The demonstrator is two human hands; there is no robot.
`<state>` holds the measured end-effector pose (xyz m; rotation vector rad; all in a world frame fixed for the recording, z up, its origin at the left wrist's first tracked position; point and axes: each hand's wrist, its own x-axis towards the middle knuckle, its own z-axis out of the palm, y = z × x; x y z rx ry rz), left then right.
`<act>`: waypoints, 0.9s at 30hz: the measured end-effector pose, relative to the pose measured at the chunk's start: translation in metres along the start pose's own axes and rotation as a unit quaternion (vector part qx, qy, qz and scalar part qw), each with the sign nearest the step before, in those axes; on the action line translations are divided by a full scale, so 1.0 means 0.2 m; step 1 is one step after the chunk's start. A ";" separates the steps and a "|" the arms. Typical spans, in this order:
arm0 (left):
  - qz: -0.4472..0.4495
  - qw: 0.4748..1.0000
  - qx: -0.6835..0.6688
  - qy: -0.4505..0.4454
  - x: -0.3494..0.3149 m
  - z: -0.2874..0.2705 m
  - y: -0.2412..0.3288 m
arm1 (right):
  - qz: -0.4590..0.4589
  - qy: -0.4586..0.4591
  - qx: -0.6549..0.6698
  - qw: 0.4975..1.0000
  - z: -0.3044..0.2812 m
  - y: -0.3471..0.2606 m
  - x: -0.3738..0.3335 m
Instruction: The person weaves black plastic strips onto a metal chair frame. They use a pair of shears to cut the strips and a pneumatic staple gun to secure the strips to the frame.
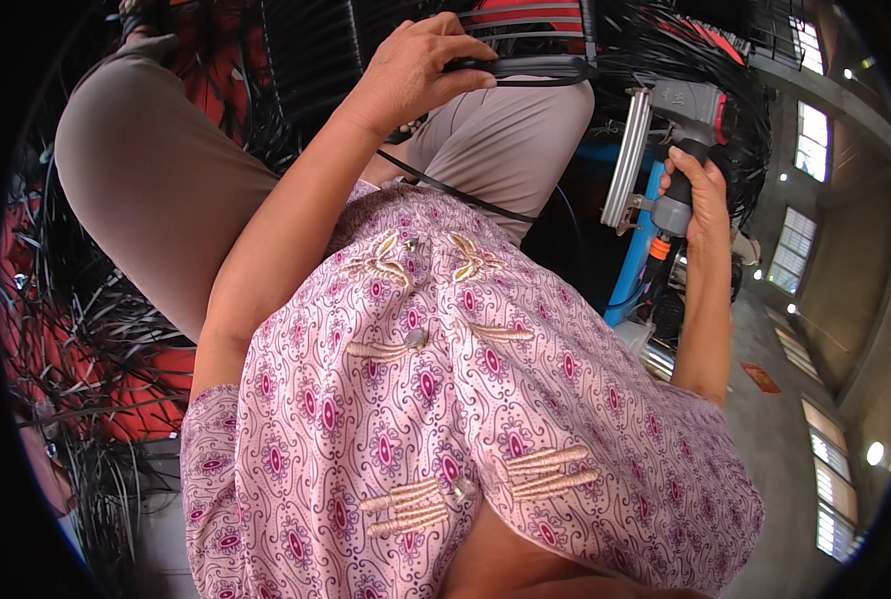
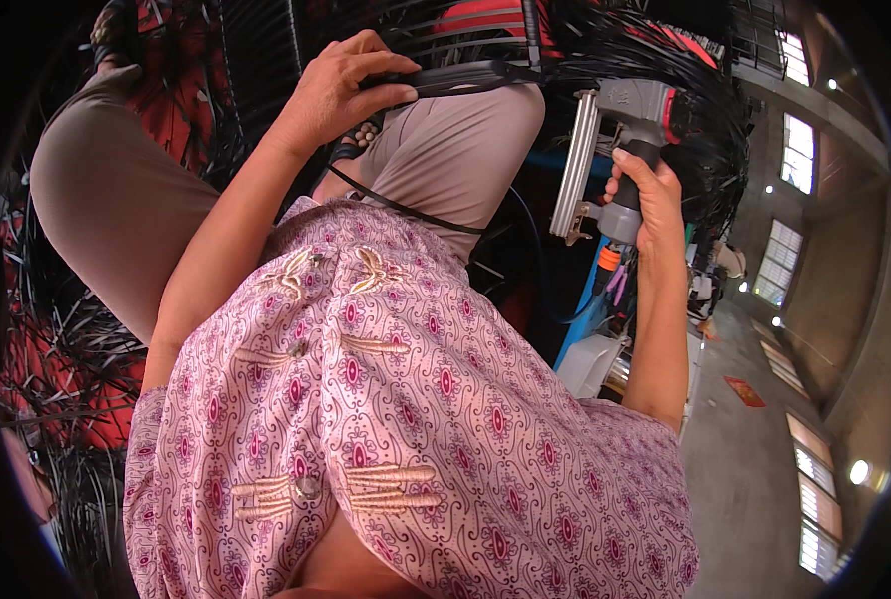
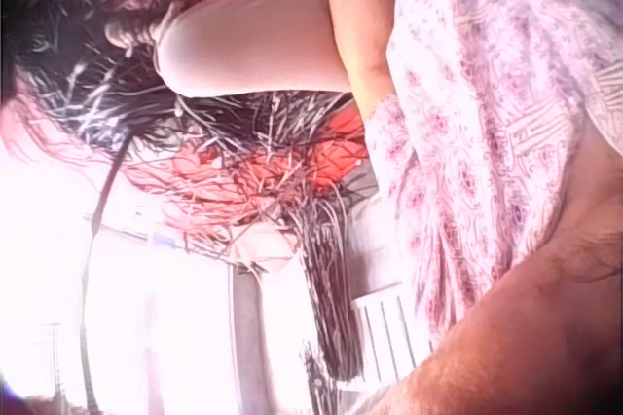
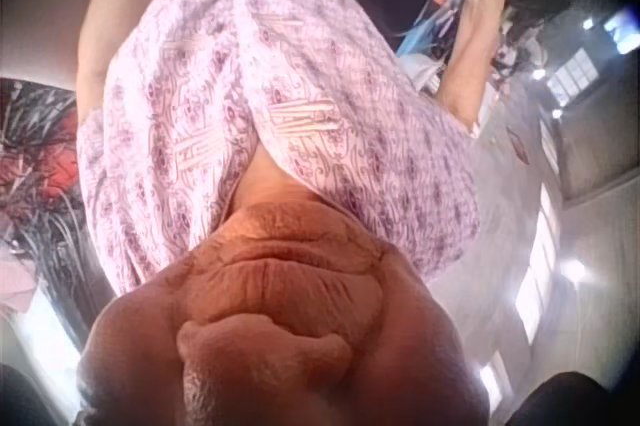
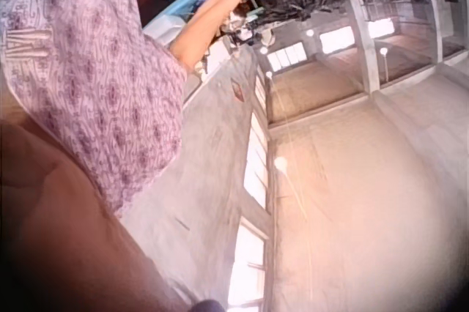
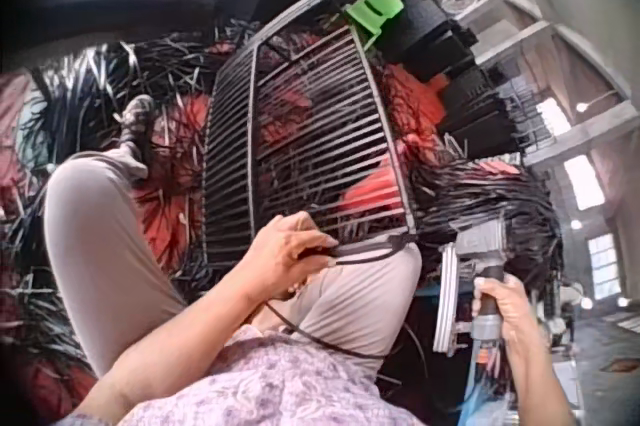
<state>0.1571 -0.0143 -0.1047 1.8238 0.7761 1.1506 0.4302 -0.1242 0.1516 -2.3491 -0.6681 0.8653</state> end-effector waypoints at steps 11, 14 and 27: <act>-0.068 0.995 0.064 -0.021 0.00 -0.15 0.06 | 0.109 0.027 0.263 0.958 -0.02 0.61 0.05; -0.043 0.996 0.078 -0.002 0.00 -0.23 0.00 | 0.001 -0.012 0.278 0.961 -0.01 0.61 -0.01; -0.042 0.993 0.108 -0.009 -0.02 -0.33 -0.02 | -0.073 0.314 -0.103 0.941 -0.60 0.76 0.22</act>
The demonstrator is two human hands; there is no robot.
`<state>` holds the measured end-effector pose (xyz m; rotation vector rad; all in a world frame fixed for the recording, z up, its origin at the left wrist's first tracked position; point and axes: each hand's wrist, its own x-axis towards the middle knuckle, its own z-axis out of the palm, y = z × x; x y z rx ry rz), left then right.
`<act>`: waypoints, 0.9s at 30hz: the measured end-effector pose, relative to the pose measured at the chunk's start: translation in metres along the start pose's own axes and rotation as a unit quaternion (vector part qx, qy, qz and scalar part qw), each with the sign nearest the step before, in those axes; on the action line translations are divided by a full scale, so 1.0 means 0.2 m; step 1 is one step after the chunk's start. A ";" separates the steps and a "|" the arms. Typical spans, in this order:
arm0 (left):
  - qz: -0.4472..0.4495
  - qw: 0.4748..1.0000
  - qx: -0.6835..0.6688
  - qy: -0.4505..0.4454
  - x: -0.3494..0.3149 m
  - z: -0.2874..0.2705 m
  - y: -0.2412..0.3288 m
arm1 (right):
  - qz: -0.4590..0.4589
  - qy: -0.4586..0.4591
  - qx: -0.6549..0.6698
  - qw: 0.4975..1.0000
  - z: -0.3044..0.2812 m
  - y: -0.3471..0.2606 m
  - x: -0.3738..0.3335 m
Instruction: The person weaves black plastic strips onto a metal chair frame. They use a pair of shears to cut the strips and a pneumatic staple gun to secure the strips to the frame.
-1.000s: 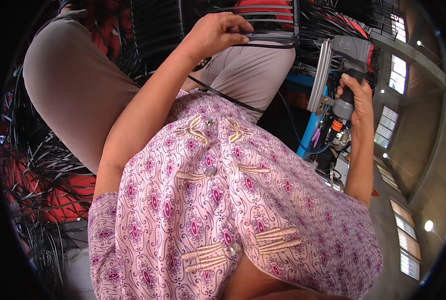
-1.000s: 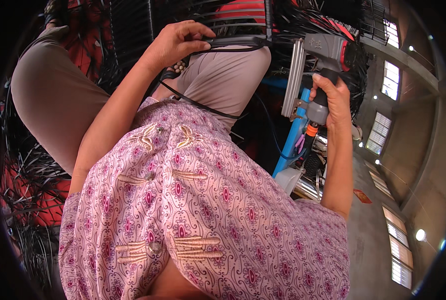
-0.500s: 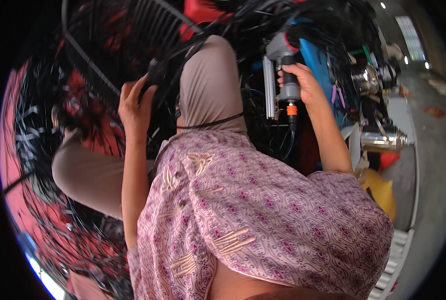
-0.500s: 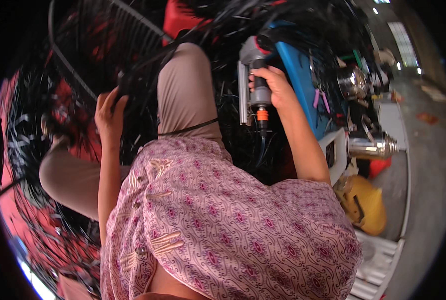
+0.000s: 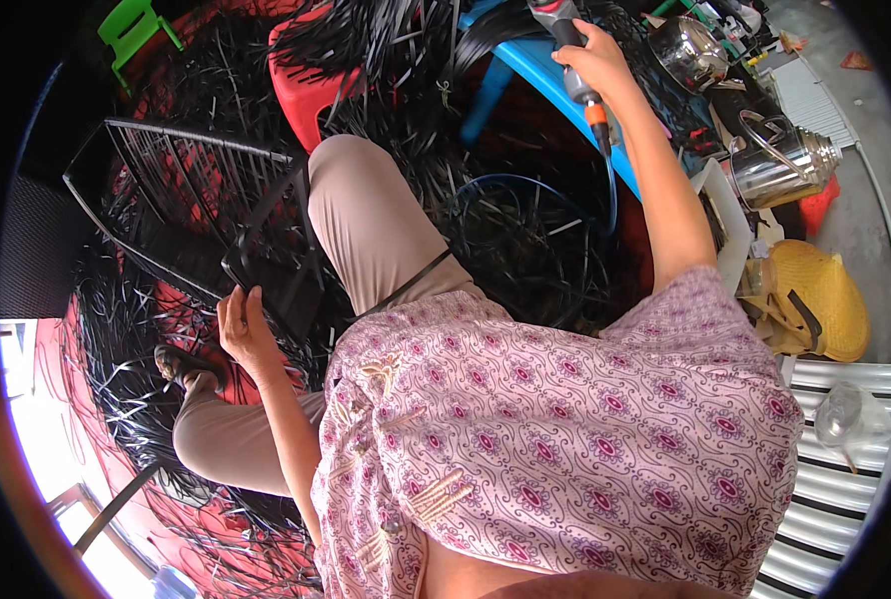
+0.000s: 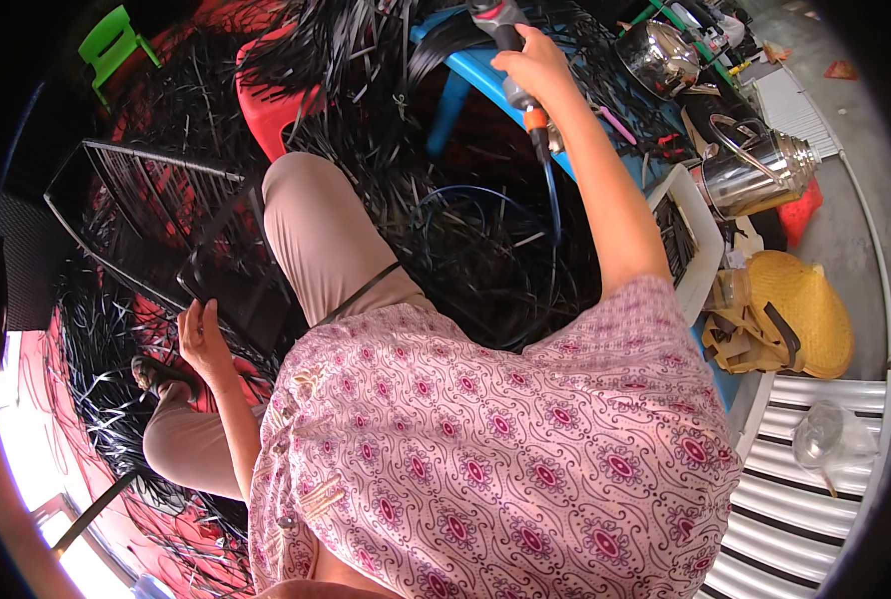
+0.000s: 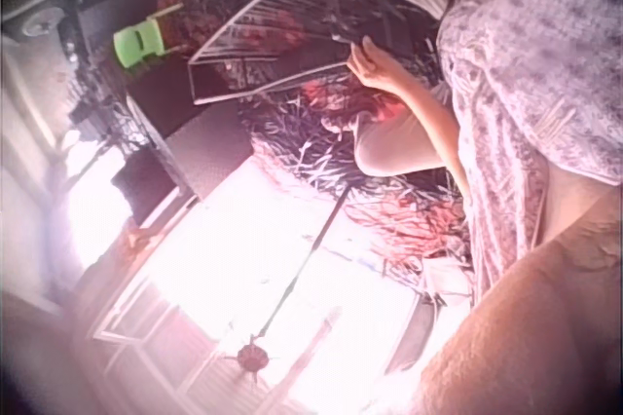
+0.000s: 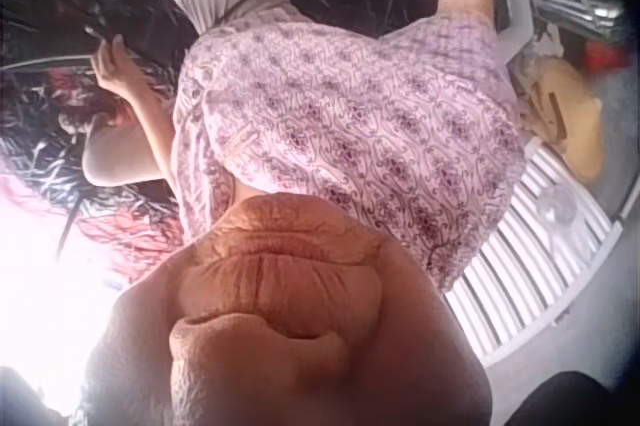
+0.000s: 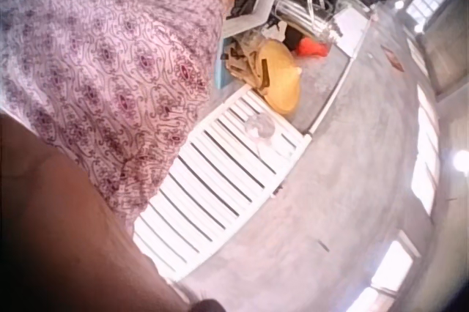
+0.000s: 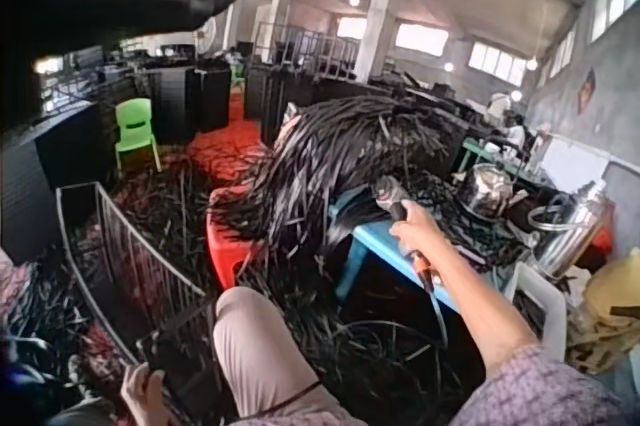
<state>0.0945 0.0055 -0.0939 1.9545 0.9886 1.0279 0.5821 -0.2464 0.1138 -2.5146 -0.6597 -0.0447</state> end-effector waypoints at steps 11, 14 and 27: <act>-0.057 0.998 -0.009 -0.004 -0.02 -0.05 -0.03 | 0.049 0.081 -0.134 0.986 0.14 0.42 0.39; -0.123 0.990 -0.058 -0.024 -0.03 -0.04 0.00 | 0.031 0.137 -0.281 0.949 -0.23 0.86 0.32; -0.184 0.965 -0.182 -0.031 -0.17 -0.23 -0.09 | 0.235 -0.008 -0.247 0.940 -0.35 1.65 0.36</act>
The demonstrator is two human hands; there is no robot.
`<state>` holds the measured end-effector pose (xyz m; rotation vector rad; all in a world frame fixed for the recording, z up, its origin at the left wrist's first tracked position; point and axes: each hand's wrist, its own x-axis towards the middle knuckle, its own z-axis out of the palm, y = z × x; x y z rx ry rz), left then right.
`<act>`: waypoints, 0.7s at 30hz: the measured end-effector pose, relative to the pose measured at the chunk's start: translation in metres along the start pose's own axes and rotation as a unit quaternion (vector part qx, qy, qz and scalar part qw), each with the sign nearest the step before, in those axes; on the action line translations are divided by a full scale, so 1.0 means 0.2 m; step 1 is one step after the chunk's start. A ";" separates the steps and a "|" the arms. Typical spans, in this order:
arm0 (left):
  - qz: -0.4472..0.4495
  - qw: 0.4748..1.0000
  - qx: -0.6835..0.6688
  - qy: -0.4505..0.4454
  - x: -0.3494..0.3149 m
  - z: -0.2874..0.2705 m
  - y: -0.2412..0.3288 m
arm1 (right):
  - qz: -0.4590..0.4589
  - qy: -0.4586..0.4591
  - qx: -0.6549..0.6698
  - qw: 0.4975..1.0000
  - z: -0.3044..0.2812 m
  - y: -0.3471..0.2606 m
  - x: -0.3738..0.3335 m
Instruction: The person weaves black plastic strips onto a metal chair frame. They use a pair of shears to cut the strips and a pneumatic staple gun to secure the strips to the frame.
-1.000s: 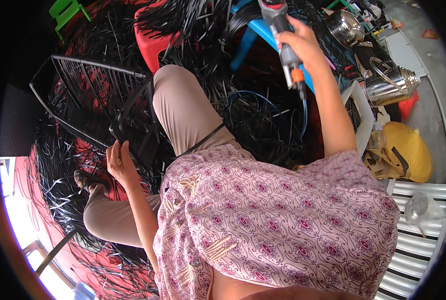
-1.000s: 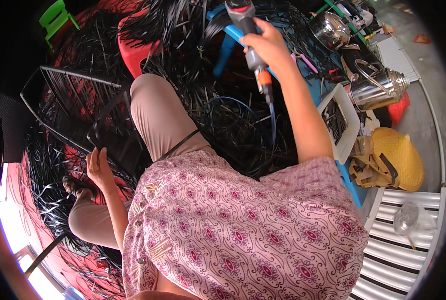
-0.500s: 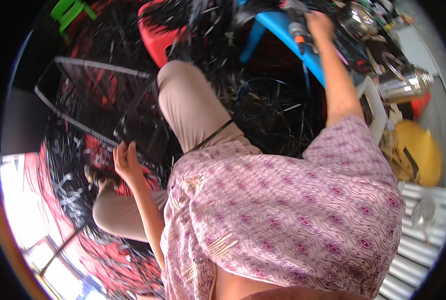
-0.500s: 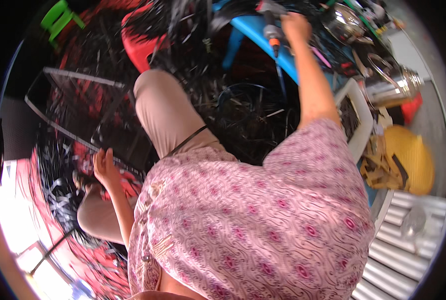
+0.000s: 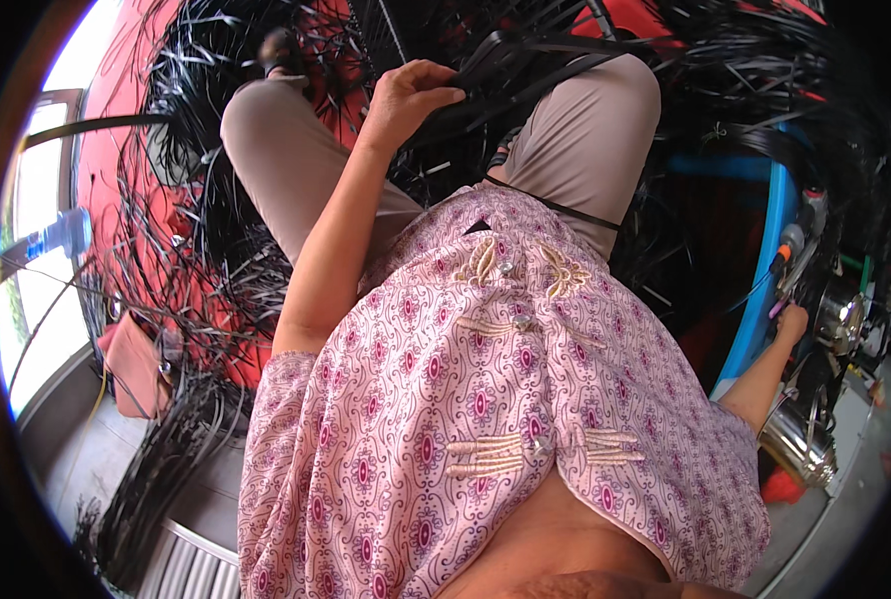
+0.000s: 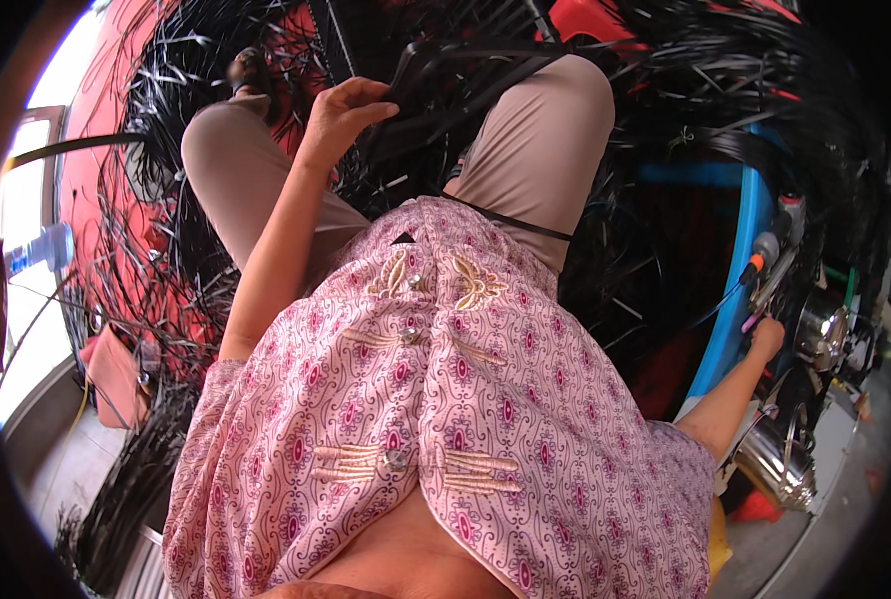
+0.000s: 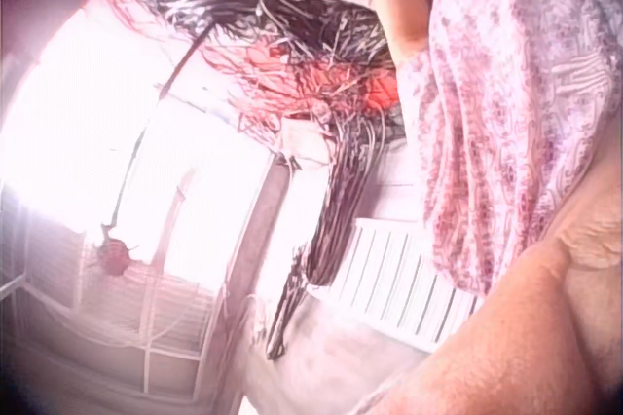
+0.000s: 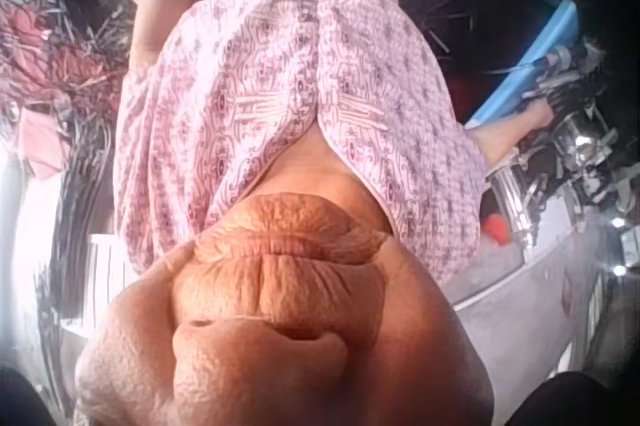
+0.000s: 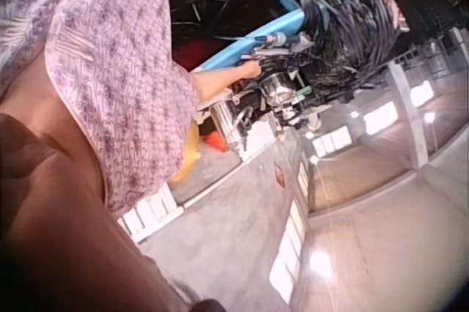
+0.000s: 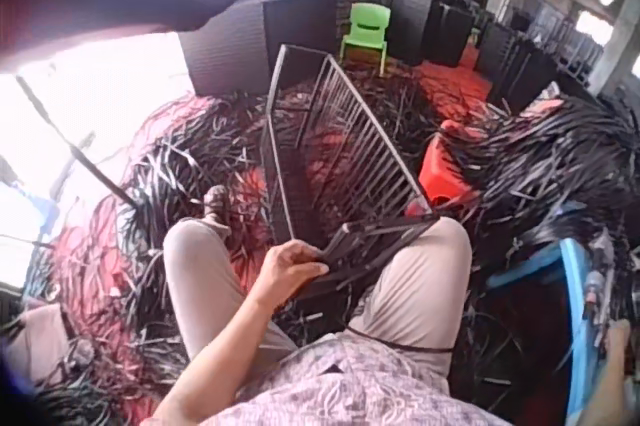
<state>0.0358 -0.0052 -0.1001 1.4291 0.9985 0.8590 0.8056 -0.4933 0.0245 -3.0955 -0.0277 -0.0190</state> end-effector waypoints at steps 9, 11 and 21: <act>-0.059 0.983 0.161 0.070 -0.05 0.04 0.18 | 0.001 0.010 0.131 0.991 -0.12 -0.28 -0.41; -0.072 0.986 0.146 0.046 -0.04 0.02 0.16 | 0.024 -0.007 0.212 0.977 -0.12 -0.14 -0.20; -0.160 0.985 -0.060 -0.030 -0.03 -0.04 0.11 | -0.098 0.005 -0.159 0.982 -0.19 -0.31 -0.37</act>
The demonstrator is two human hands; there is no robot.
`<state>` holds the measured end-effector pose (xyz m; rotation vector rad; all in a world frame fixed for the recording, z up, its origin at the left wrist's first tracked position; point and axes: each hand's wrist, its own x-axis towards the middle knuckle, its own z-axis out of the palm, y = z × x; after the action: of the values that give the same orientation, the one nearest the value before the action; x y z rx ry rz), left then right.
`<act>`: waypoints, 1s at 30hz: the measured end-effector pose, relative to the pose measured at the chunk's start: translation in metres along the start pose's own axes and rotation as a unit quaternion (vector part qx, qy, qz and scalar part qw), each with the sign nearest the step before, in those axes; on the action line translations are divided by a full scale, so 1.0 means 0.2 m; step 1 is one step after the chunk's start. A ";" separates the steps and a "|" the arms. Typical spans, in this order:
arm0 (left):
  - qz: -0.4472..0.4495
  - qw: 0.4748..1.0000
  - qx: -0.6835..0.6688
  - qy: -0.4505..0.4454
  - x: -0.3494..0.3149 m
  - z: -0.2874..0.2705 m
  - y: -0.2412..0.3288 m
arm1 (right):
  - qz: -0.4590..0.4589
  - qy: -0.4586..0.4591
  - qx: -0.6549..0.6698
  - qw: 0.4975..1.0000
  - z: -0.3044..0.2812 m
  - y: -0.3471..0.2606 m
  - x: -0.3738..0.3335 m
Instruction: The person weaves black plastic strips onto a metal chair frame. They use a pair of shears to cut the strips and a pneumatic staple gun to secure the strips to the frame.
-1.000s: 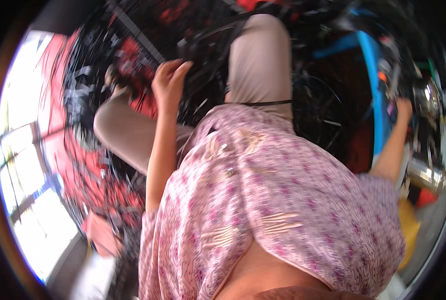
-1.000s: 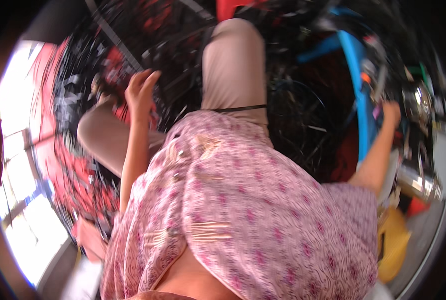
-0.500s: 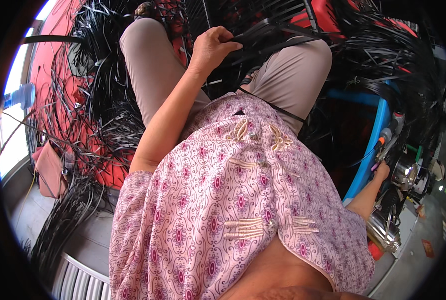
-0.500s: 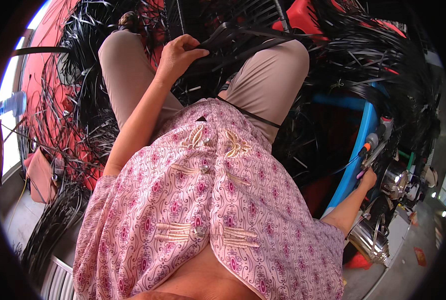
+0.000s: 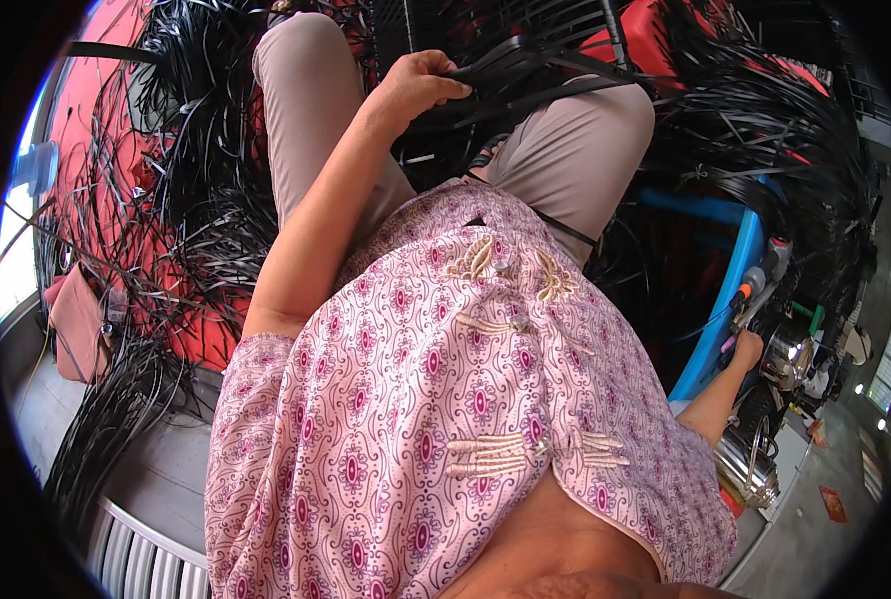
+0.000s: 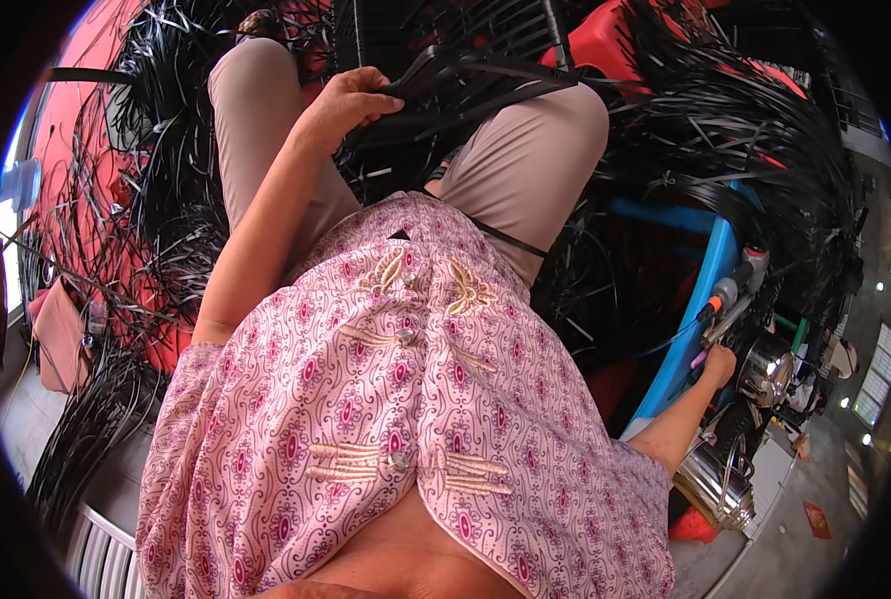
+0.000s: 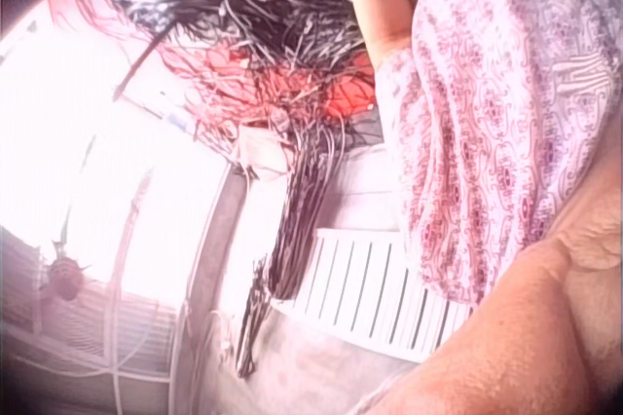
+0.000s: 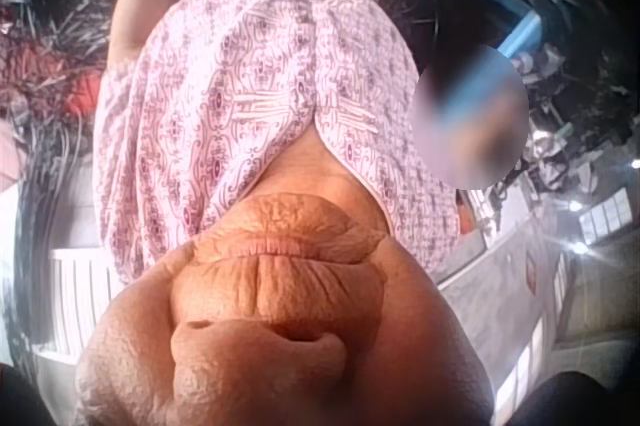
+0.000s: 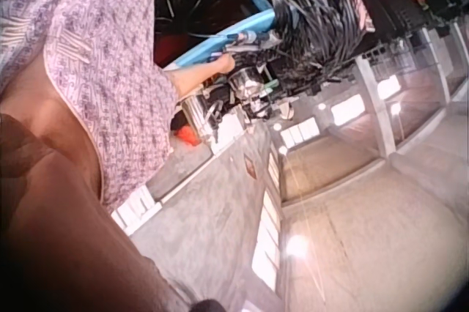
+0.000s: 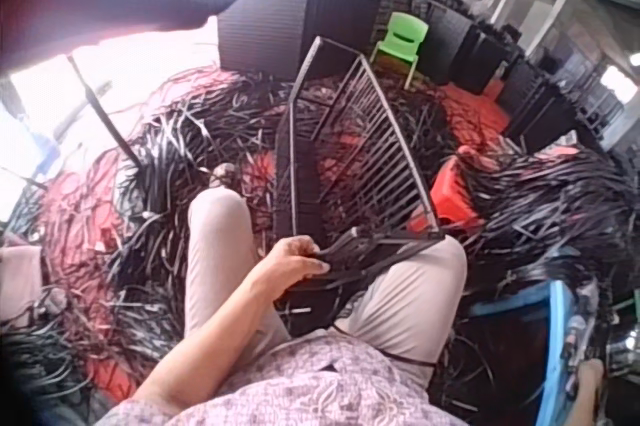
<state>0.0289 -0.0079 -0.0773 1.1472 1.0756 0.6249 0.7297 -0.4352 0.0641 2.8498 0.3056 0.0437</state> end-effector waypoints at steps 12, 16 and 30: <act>-0.002 0.995 -0.068 -0.074 0.02 -0.03 -0.02 | 0.082 0.126 -0.004 0.989 -0.02 -0.05 -0.13; -0.041 0.980 -0.173 -0.088 0.01 -0.05 -0.04 | 0.081 0.279 0.032 0.956 -0.03 -0.03 -0.20; -0.041 0.960 -0.272 -0.058 0.09 0.02 -0.15 | -0.213 -0.006 0.788 0.577 -0.86 -0.74 -0.82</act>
<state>0.0368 -0.0041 -0.1124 0.6478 0.7763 0.7213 0.5297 -0.2855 0.1900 4.2414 1.8284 -0.7135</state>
